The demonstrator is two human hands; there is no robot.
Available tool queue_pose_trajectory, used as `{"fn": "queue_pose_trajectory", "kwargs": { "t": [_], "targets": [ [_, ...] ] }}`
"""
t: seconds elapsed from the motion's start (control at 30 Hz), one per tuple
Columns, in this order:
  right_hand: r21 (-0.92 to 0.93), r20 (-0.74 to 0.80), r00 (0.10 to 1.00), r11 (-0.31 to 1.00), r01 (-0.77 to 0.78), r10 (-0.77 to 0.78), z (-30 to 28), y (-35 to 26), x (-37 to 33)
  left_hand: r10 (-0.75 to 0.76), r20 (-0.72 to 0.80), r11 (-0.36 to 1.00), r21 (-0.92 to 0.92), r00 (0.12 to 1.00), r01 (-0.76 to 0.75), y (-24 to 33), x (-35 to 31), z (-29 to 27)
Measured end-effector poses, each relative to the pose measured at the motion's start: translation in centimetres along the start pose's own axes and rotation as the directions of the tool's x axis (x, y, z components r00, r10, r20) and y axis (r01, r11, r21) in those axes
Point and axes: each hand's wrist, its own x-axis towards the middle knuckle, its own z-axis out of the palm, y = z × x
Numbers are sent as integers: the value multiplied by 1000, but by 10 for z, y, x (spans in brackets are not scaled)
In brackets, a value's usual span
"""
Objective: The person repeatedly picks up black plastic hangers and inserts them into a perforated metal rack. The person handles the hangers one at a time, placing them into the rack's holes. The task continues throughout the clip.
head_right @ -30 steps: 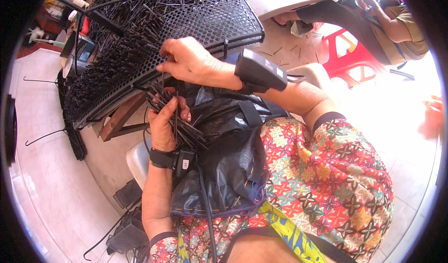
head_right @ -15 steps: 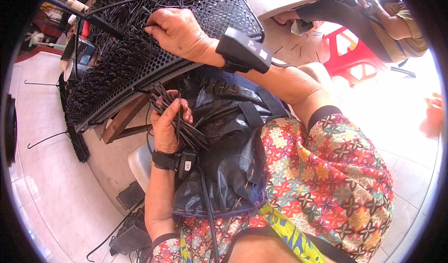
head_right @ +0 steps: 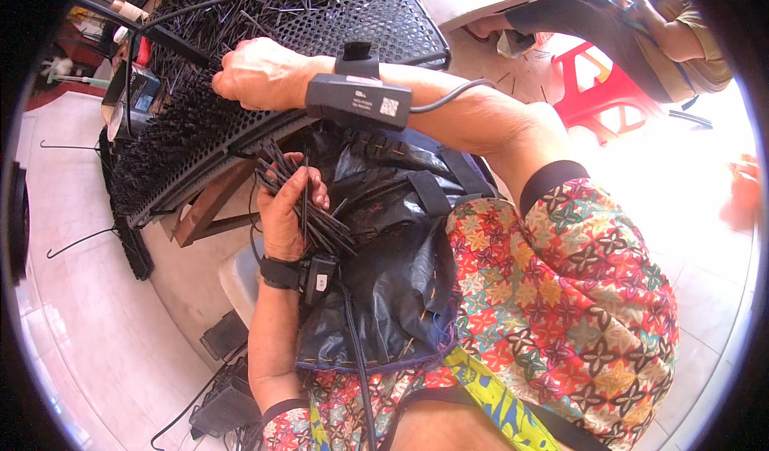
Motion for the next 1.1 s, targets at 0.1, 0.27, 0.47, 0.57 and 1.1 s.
{"fn": "queue_pose_trajectory", "kwargs": {
  "t": [0.1,0.27,0.47,0.57,1.1],
  "targets": [
    [9,-90,992,996,-93,93,-6,-7,-13,-2,-7,1000,-3,1000,2,0,0,1],
    [445,-209,934,878,-174,290,-15,-31,-48,-6,-12,1000,-3,1000,6,1,-1,0],
    [576,160,882,684,-448,443,-16,-54,-63,19,5,998,62,1000,-20,3,-1,3],
    [664,207,868,587,-464,452,-18,-52,-59,37,19,995,92,999,-38,2,0,4],
    [339,-460,859,939,-62,223,4,-16,-2,2,-11,995,99,1000,-1,1,0,0]
  ]
}}
